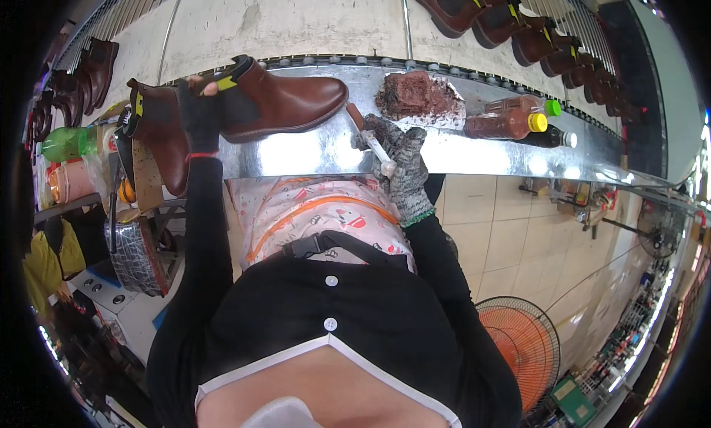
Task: The recorder applies adhesive to the edges of brown boots using a small brush and a container of glue on a shoe manufacturing assembly line.
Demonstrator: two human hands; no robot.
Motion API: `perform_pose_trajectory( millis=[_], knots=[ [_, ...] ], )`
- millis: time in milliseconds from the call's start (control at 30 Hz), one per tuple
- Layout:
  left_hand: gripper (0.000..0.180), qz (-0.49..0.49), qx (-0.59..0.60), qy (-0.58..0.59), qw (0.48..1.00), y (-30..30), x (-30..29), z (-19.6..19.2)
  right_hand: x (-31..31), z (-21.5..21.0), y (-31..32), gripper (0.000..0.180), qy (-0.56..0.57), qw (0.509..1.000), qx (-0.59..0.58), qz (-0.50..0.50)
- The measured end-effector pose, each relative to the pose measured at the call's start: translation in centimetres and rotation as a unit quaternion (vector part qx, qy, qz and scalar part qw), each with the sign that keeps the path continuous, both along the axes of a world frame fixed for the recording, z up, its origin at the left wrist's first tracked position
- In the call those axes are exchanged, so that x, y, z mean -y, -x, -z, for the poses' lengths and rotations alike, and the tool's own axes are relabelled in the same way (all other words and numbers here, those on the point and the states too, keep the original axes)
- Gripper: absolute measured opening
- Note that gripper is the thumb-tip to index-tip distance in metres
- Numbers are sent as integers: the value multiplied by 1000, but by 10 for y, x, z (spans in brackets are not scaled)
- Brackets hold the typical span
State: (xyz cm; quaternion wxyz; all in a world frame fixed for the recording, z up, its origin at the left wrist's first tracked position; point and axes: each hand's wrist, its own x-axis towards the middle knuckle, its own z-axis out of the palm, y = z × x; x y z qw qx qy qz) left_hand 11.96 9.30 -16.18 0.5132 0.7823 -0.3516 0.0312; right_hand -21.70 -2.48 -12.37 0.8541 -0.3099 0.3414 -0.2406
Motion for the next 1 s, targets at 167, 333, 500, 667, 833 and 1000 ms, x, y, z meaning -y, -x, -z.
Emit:
perform_pose_trajectory(
  millis=[167, 333, 500, 667, 833, 1000],
  knots=[
    [45, -9, -20, -46, 999, 51, -27, -28, 4, -4, -4, 87, 51, 998, -39, -25],
    [59, 4, -57, -61, 997, 92, -39, -43, 3, -23, -8, 80, 157, 983, -72, -57],
    [61, 140, -355, -91, 920, 119, -43, -51, 8, -43, -5, 44, 264, 938, -166, -149],
    [57, 176, -501, -64, 845, 137, -34, -43, 11, -56, 8, 55, 405, 867, -200, -210],
    [55, 211, -544, -33, 812, 146, -28, -41, 15, -72, 26, 33, 460, 786, -289, -295],
    [47, 166, -627, 26, 761, 154, -17, -50, 12, -97, 46, 54, 453, 788, -257, -328]
  ],
)
